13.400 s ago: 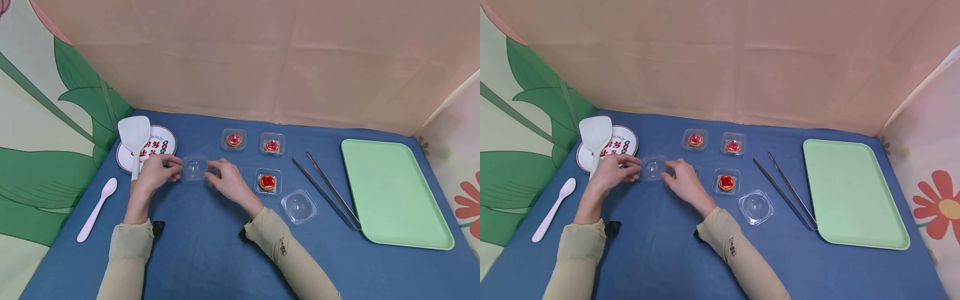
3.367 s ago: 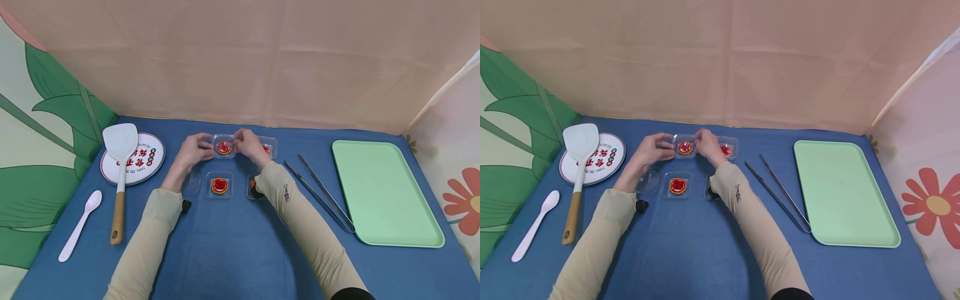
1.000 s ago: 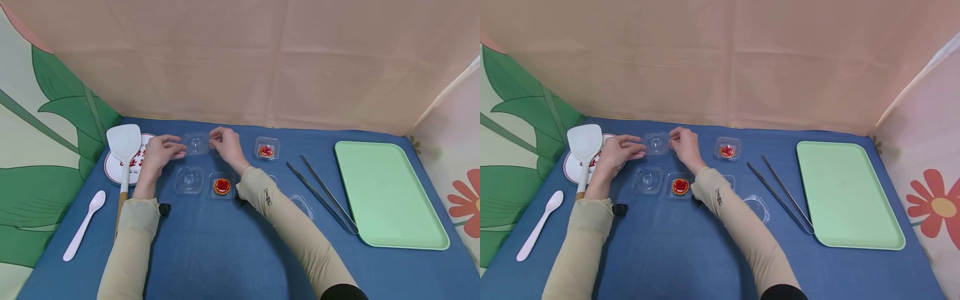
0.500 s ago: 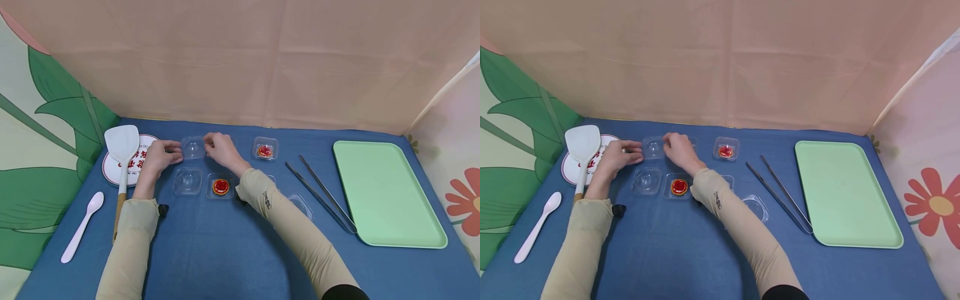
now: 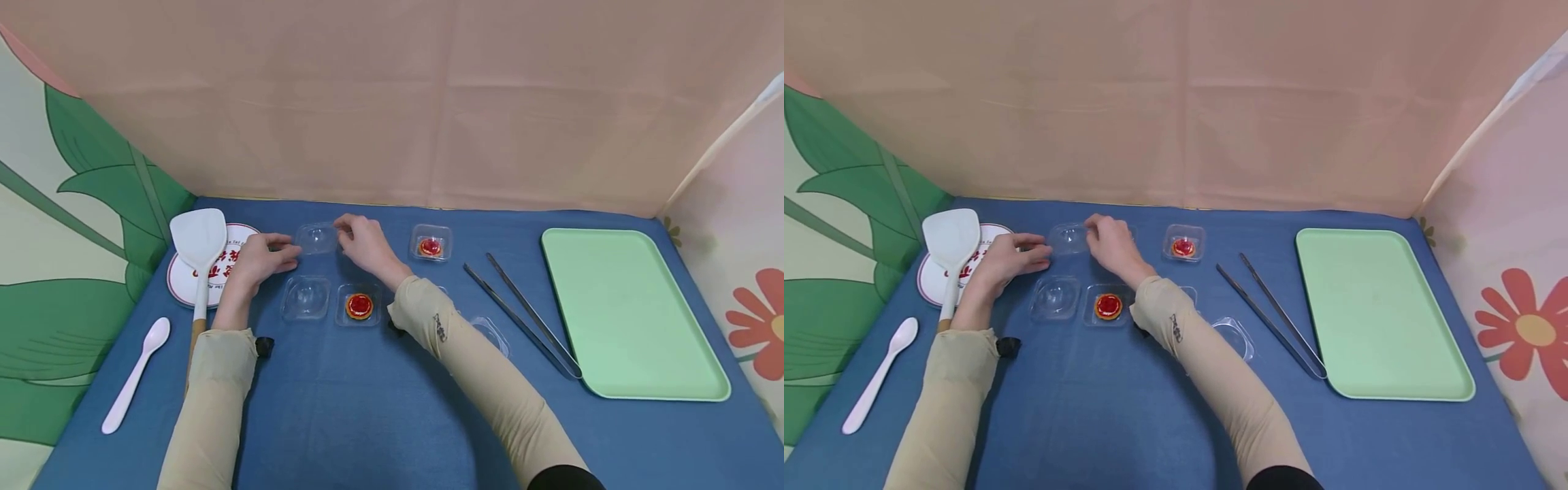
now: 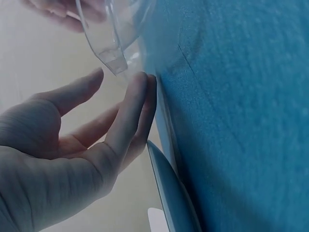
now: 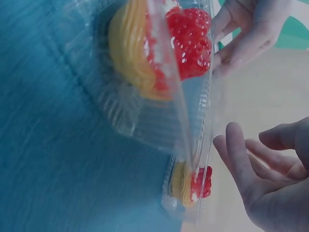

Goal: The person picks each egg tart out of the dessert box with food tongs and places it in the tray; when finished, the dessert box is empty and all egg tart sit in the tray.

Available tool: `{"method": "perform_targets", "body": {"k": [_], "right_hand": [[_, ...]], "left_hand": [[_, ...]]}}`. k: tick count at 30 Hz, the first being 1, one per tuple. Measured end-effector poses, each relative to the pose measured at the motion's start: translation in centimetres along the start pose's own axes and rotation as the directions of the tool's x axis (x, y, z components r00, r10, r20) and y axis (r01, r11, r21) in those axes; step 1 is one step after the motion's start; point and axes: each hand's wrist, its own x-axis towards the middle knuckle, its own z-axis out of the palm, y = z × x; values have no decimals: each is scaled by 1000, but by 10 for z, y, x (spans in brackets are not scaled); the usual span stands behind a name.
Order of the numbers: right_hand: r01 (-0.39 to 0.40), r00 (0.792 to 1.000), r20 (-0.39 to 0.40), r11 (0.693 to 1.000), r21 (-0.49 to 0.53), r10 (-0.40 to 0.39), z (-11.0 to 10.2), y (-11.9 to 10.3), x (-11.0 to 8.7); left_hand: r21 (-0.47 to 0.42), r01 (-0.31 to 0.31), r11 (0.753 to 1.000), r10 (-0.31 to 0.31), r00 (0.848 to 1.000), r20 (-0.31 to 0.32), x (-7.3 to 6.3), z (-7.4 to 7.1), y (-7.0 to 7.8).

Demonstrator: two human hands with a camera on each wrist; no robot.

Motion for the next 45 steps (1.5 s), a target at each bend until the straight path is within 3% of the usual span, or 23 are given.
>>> {"method": "perform_targets", "body": {"k": [5, 9, 15, 18, 24, 32, 39, 45], "right_hand": [[24, 999, -30, 999, 24, -23, -9, 2, -3], [34, 997, -71, 999, 22, -32, -20, 5, -8], [31, 990, -137, 997, 70, -21, -47, 7, -15], [24, 989, -150, 996, 83, -11, -63, 7, -22], [-38, 988, -150, 997, 61, 47, -87, 12, -38], [-133, 979, -157, 991, 5, 132, -109, 35, -50], [-204, 963, -186, 978, -41, 194, -117, 62, -53], [-295, 951, -124, 950, -102, 282, -115, 82, -52]], "left_hand": [[33, -22, 999, 23, 1000, -17, -1, -1, 2], [110, -50, 993, 59, 995, -79, -5, -2, 7], [247, -127, 961, 174, 969, -176, -15, 3, 25], [264, -167, 950, 221, 956, -191, -20, 11, 39], [126, -221, 967, 238, 962, -137, -22, 35, 59], [-96, -220, 971, 219, 975, -25, -13, 76, 70], [-155, -184, 971, 192, 981, 36, -10, 103, 75], [-158, -128, 979, 144, 985, 94, -3, 117, 74]]}}
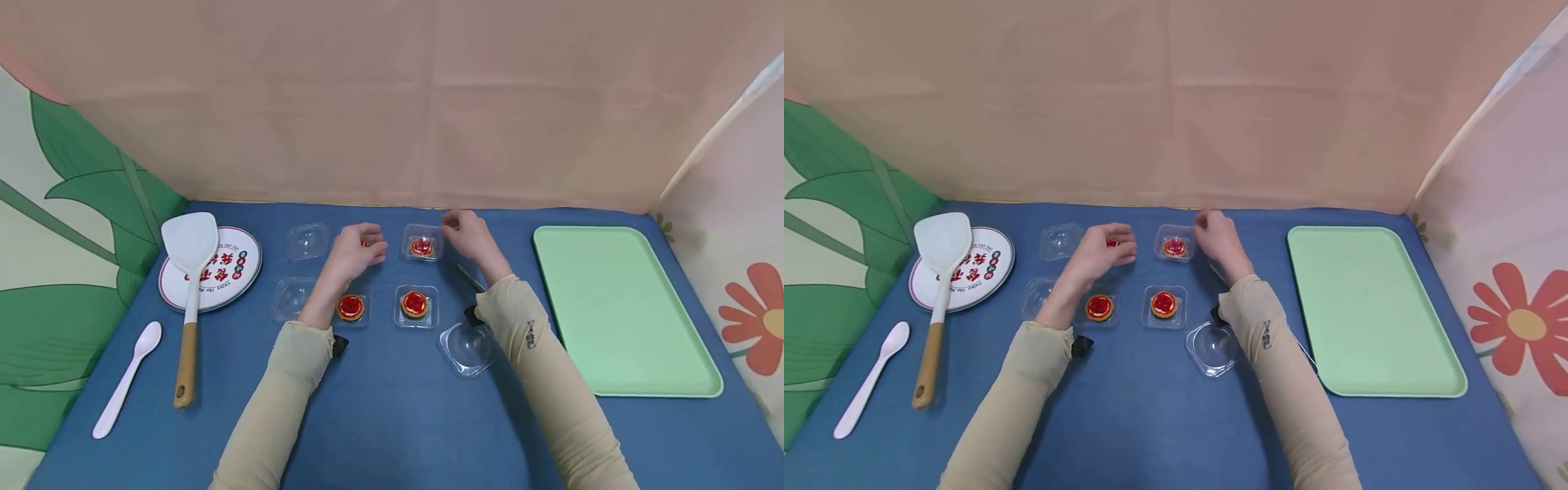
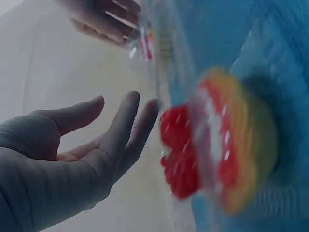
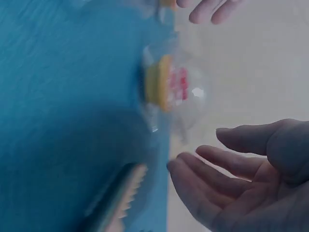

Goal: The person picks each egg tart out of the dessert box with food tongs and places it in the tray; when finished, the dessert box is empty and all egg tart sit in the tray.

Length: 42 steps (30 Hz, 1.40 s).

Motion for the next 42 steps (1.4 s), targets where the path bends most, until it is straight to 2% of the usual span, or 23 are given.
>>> {"method": "perform_targets", "body": {"k": [3, 7, 15, 21, 31, 42], "right_hand": [[-28, 999, 37, 1000, 1, 28, 3, 7, 2], [-39, 998, 48, 998, 54, 36, 7, 13, 4], [-37, 997, 79, 984, 175, 24, 13, 9, 9], [-40, 995, 98, 970, 240, 17, 17, 4, 9], [-101, 990, 131, 921, 375, 55, 16, 10, 11], [-185, 979, 160, 869, 458, 124, 16, 10, 11]], "left_hand": [[51, 25, 998, -27, 999, 28, 3, 7, -2], [92, 47, 995, -53, 996, 66, 6, 14, -4], [117, 98, 988, -114, 984, 134, 10, 17, -5], [178, 63, 982, -79, 993, 84, 10, 18, -5], [274, -17, 961, 14, 1000, 14, 17, 28, -4], [153, 24, 988, -22, 1000, -18, 20, 32, -7]]}}
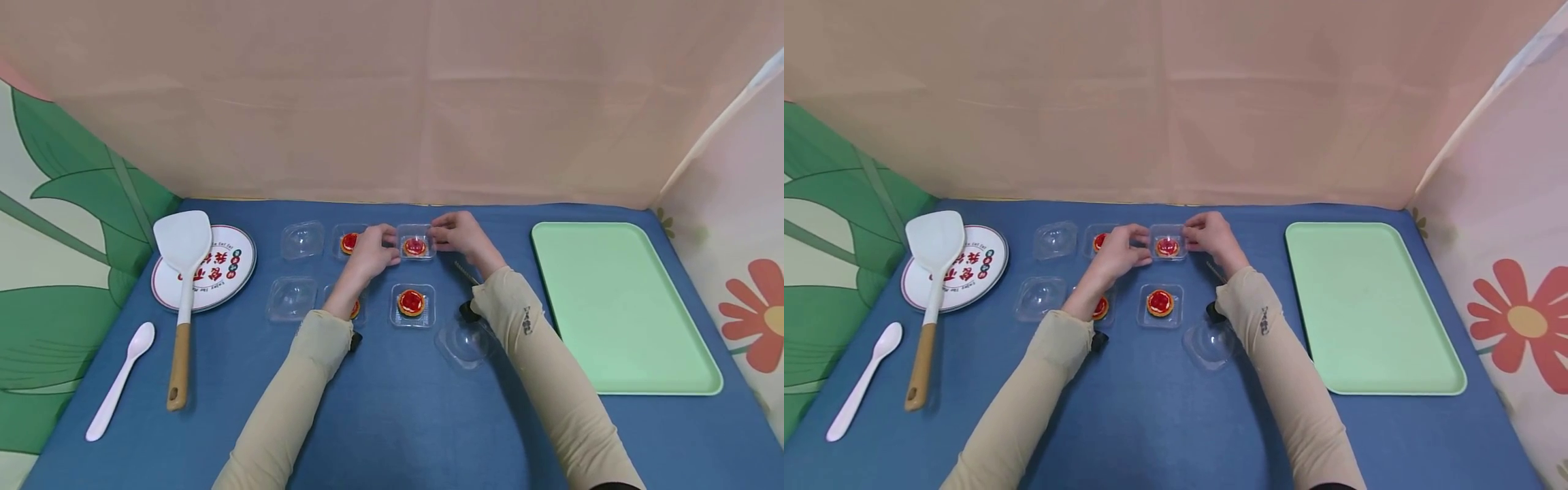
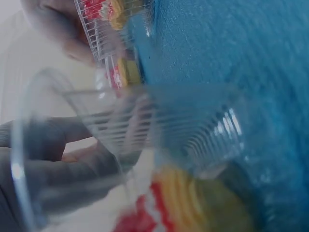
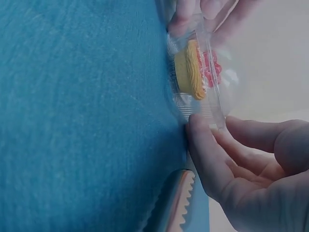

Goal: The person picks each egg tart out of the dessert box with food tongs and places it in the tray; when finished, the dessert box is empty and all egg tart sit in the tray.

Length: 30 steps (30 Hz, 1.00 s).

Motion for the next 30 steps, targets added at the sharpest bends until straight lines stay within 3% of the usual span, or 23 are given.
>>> {"method": "perform_targets", "body": {"k": [8, 16, 24, 30], "right_hand": [[-23, 1000, 16, 999, 33, 22, -1, 2, -2], [-3, 1000, -24, 1000, 10, 3, -1, 1, -5], [6, 1000, -17, 997, 71, -5, -2, 2, -8], [34, 999, -20, 999, 43, -33, 1, 6, -6]], "left_hand": [[-34, 20, 999, -20, 1000, 14, 1, 1, -1], [-105, 32, 994, -31, 999, 11, 0, 0, -1], [-158, 38, 987, -35, 999, 21, 2, -3, -5], [-199, 80, 977, -74, 997, 38, 2, -4, -7]]}}
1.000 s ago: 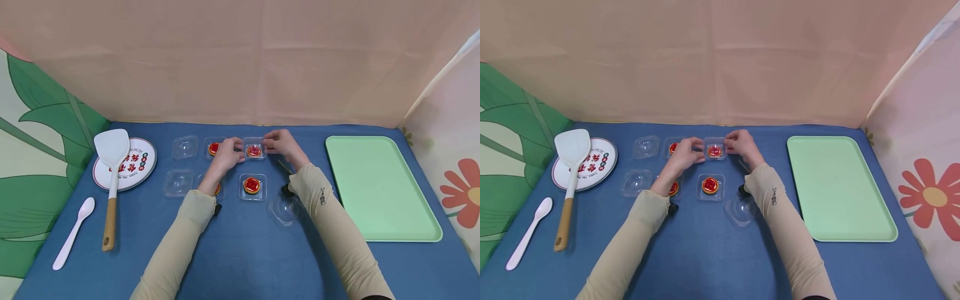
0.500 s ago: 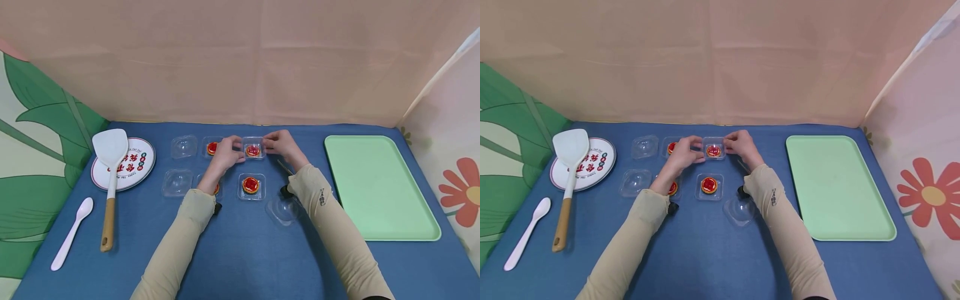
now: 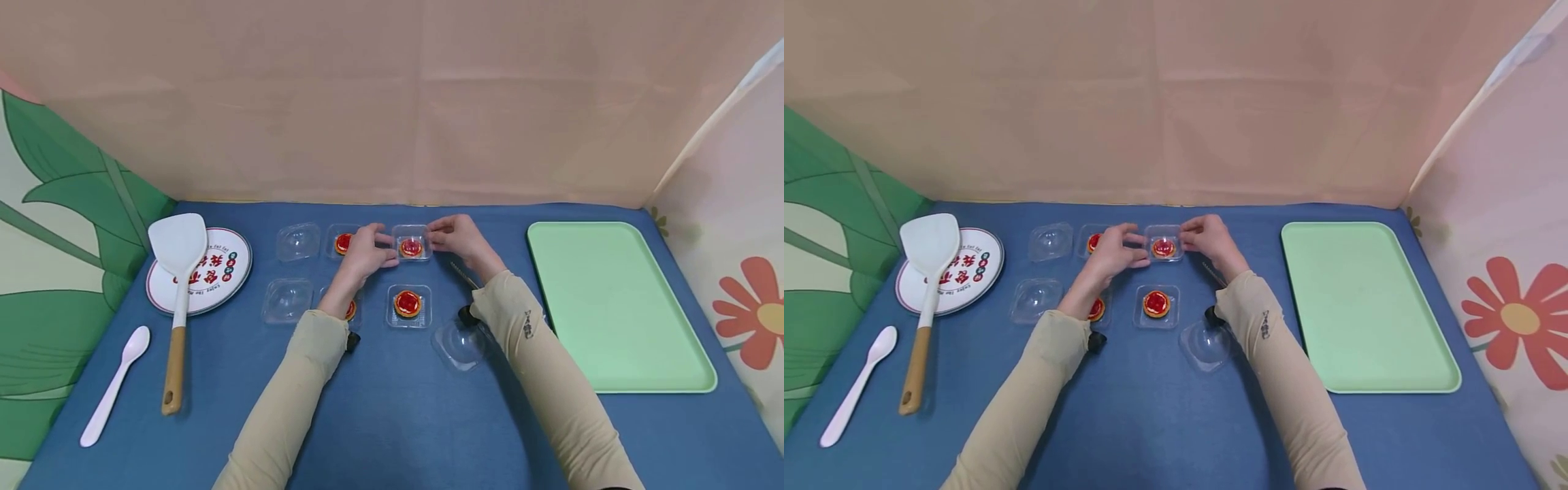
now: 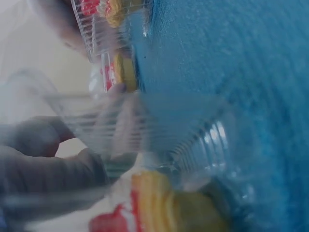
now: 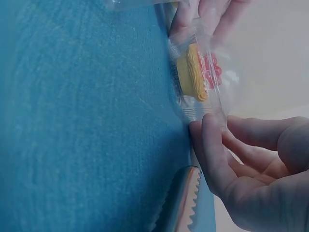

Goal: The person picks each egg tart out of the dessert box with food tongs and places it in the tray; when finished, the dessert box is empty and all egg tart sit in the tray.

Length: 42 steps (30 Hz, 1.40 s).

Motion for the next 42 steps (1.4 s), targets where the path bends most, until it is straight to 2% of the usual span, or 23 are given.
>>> {"method": "perform_targets", "body": {"k": [4, 7, 14, 21, 37, 42], "right_hand": [[11, 1000, -4, 999, -38, -11, 1, 2, 1], [8, 1000, 8, 1000, -25, -8, 2, 2, 1], [-19, 999, 48, 1000, 12, 19, 1, -1, -2], [-12, 997, 78, 1000, 22, 11, 1, -3, -1], [-37, 997, 64, 998, 55, 33, 1, -2, -2], [0, 998, 60, 999, 43, -2, 2, -3, -4]], "left_hand": [[-46, 30, 999, -28, 999, 26, 2, -1, -1], [-46, 32, 998, -30, 999, 36, 2, -1, 0], [-18, 12, 1000, -12, 999, 31, 0, -2, 0], [0, -3, 1000, 3, 1000, 17, 0, -2, -1], [15, -62, 998, 62, 998, 2, -1, -2, -2], [18, -52, 999, 52, 999, 1, -2, -1, -1]]}}
